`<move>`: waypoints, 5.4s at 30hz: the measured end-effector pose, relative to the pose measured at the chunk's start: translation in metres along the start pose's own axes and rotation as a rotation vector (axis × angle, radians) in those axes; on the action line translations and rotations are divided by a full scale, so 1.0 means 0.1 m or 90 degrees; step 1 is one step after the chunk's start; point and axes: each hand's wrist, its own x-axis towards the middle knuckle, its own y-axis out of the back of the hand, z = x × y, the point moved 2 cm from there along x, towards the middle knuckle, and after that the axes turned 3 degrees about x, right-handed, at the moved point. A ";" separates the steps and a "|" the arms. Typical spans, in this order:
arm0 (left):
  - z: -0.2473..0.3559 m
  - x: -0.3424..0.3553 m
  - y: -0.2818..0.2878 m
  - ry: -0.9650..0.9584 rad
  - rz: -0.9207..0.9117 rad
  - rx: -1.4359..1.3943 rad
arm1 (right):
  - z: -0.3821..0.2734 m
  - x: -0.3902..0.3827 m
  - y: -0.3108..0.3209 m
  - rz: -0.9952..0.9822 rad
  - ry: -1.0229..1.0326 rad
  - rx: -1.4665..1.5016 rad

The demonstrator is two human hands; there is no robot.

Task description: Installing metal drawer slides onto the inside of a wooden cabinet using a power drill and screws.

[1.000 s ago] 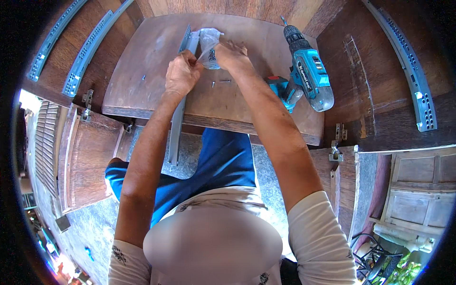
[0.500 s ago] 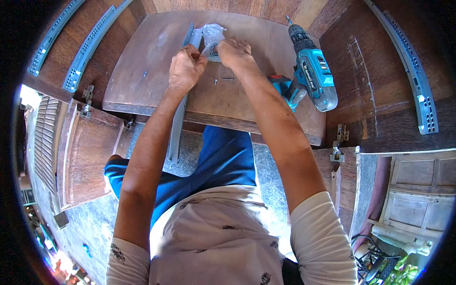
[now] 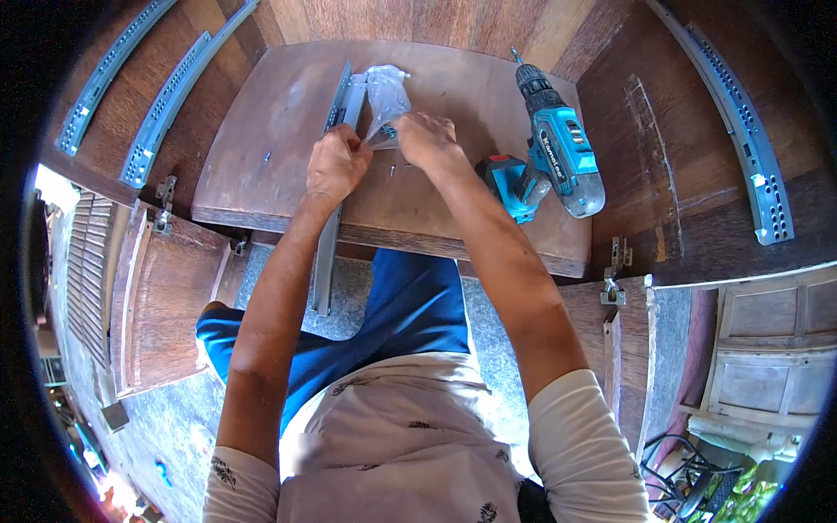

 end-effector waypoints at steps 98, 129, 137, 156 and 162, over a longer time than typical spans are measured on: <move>-1.11 -2.61 0.75 0.045 0.098 -0.213 | -0.19 -0.45 -0.34 0.240 0.022 0.012; -0.39 -2.64 1.01 0.020 0.052 -0.504 | -1.33 -2.41 -0.51 -0.036 0.097 0.606; -0.48 -2.69 1.01 0.005 0.077 -0.430 | -1.45 -2.30 -0.64 0.033 0.181 0.546; -0.59 -2.68 0.99 0.196 -0.014 -0.672 | -0.40 -2.47 -0.19 0.613 -0.044 0.461; -0.73 -2.61 0.97 0.273 -0.001 -0.954 | 0.53 -1.97 -0.02 0.675 -0.007 0.435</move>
